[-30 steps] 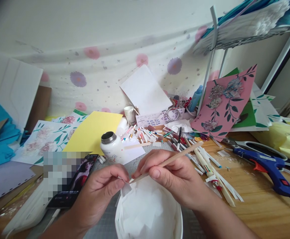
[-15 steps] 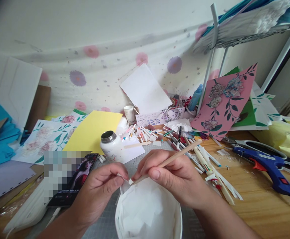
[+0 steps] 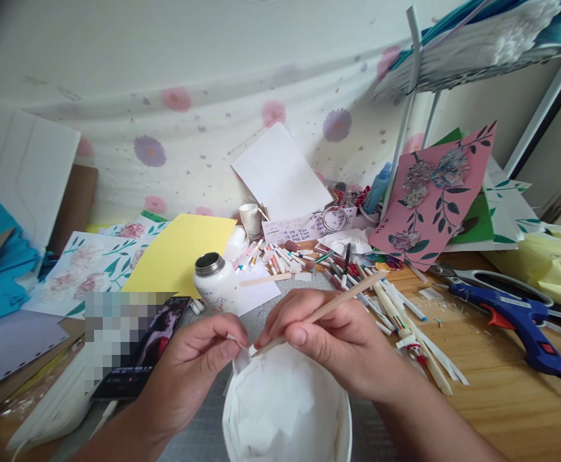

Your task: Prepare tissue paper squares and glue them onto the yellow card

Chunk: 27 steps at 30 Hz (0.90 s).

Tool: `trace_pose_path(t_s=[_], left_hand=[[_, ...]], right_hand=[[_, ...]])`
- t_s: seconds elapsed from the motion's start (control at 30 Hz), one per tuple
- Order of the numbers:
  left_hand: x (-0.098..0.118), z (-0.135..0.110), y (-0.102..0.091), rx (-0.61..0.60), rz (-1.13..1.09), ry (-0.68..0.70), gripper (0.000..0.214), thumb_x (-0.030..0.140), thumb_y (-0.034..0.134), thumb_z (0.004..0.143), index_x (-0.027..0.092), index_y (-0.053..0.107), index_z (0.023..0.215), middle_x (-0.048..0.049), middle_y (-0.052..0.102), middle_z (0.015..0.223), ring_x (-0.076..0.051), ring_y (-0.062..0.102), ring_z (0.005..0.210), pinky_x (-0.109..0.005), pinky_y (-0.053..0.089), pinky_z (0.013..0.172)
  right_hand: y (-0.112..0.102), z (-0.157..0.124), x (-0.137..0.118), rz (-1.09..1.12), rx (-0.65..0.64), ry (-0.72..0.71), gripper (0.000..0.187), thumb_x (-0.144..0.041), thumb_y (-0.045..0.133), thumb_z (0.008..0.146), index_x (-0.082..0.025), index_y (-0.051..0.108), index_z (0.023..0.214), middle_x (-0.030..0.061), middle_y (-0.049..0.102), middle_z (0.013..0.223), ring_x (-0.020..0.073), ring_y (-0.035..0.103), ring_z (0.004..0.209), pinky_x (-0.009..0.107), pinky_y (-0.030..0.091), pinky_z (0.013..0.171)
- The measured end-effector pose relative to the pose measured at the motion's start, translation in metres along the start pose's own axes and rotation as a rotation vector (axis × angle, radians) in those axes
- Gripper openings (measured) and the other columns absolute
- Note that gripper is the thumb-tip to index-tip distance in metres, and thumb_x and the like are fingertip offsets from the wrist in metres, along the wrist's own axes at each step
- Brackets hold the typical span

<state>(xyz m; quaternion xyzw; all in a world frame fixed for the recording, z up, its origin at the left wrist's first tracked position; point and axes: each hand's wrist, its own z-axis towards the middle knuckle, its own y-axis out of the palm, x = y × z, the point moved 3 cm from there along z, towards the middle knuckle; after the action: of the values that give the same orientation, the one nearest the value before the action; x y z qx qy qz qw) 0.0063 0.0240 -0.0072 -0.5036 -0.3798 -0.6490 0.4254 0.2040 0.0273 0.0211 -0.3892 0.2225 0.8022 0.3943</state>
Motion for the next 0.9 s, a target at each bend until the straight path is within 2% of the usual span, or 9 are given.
trace_pose_path(t_s=[0.43,0.9], left_hand=[[0.0012,0.0004,-0.0022,0.025,0.113,0.049,0.010,0.027,0.070,0.086,0.021,0.073,0.080,0.0027,0.067,0.071,-0.011,0.053,0.066,-0.018,0.042,0.063],[0.0009,0.0003,-0.0019,-0.004,0.137,0.054,0.013,0.030,0.068,0.087,0.020,0.071,0.079,0.0023,0.066,0.071,-0.012,0.053,0.067,-0.021,0.041,0.063]], right_hand=[[0.0016,0.0000,-0.0014,-0.016,-0.010,-0.010,0.018,-0.025,0.058,0.099,-0.022,0.075,0.103,0.0080,0.076,0.095,0.0209,0.069,0.092,0.035,0.056,0.080],[0.0037,0.0022,-0.0046,-0.088,-0.017,-0.011,0.017,-0.026,0.058,0.099,-0.023,0.075,0.103,0.0077,0.076,0.092,0.0212,0.070,0.091,0.035,0.058,0.078]])
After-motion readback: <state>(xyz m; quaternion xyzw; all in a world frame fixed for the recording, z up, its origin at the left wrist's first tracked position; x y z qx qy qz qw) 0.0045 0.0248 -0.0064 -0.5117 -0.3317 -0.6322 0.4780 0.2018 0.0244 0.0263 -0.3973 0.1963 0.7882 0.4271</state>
